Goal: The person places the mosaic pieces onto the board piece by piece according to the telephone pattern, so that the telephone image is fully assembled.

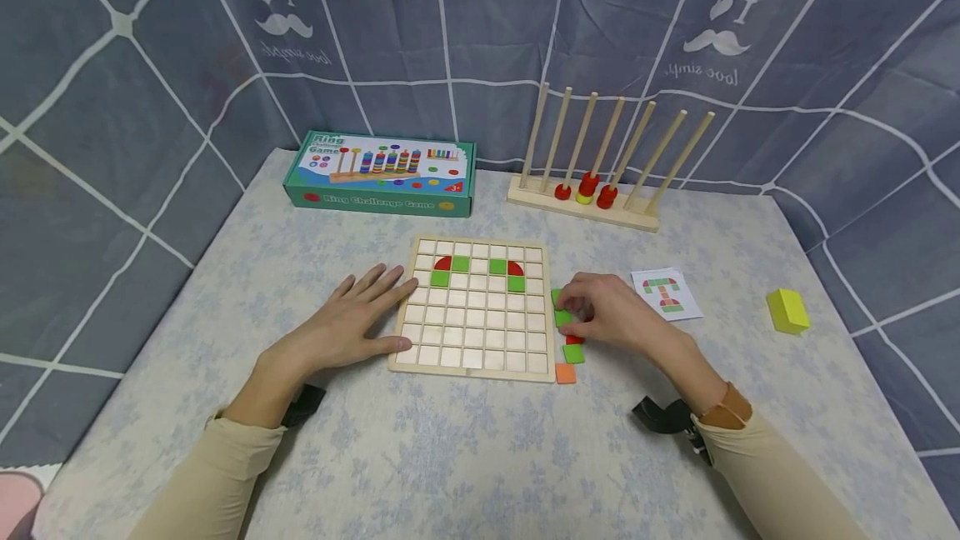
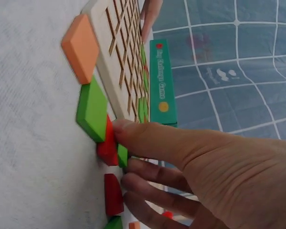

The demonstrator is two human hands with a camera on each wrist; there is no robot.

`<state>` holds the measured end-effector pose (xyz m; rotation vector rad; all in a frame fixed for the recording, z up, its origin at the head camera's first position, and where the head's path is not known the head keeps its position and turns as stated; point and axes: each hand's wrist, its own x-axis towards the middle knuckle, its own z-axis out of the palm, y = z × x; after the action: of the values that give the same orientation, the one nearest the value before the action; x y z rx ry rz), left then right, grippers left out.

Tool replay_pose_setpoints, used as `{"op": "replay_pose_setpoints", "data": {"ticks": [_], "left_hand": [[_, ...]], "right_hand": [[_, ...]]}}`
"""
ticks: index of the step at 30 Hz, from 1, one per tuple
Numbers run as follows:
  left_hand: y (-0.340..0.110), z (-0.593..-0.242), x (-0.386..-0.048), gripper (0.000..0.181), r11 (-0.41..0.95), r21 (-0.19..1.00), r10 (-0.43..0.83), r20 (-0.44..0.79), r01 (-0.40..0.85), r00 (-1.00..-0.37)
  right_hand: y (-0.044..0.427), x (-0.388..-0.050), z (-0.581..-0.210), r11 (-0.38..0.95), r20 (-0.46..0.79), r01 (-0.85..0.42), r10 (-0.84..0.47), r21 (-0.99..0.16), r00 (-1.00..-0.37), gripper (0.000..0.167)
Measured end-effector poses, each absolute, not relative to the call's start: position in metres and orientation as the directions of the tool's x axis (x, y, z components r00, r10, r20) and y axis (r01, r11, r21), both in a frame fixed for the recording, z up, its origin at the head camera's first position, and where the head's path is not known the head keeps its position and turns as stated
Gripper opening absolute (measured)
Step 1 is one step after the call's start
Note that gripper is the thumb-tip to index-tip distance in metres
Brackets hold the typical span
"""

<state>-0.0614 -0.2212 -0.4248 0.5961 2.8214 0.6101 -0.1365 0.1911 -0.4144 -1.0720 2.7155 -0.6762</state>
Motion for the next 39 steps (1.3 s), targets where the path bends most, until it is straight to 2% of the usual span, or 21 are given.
{"op": "replay_pose_setpoints", "data": {"ticks": [4,8,17,24,32,36,39], "left_hand": [[-0.221,-0.425,-0.062,0.088,0.833,0.433,0.426,-0.103,0.345,-0.899],[-0.220,-0.425,-0.062,0.087,0.831,0.434,0.428,-0.105,0.346,-0.898],[-0.222,-0.426,-0.061,0.088,0.831,0.434,0.425,-0.091,0.348,-0.901],[-0.221,-0.427,-0.061,0.087,0.831,0.433,0.424,-0.088,0.349,-0.901],[-0.220,-0.425,-0.061,0.087,0.835,0.429,0.422,-0.101,0.343,-0.901],[-0.220,-0.424,-0.061,0.087,0.836,0.430,0.420,-0.101,0.342,-0.902],[-0.220,-0.424,-0.062,0.087,0.834,0.428,0.425,-0.096,0.348,-0.900]], "right_hand": [[0.190,-0.139,-0.411,0.646,0.026,-0.617,-0.681,-0.448,-0.732,0.021],[0.182,-0.147,-0.407,0.630,0.035,-0.605,-0.678,-0.488,-0.734,0.020],[0.114,-0.182,-0.404,0.616,0.080,-0.608,-0.667,-0.501,-0.741,0.021],[0.078,-0.196,-0.413,0.642,0.064,-0.591,-0.649,-0.488,-0.758,0.019],[0.063,-0.191,-0.417,0.649,0.076,-0.587,-0.638,-0.484,-0.767,0.022],[0.065,-0.184,-0.416,0.648,0.088,-0.636,-0.668,-0.420,-0.739,0.025],[0.071,-0.179,-0.414,0.634,0.079,-0.652,-0.689,-0.417,-0.721,0.030]]}}
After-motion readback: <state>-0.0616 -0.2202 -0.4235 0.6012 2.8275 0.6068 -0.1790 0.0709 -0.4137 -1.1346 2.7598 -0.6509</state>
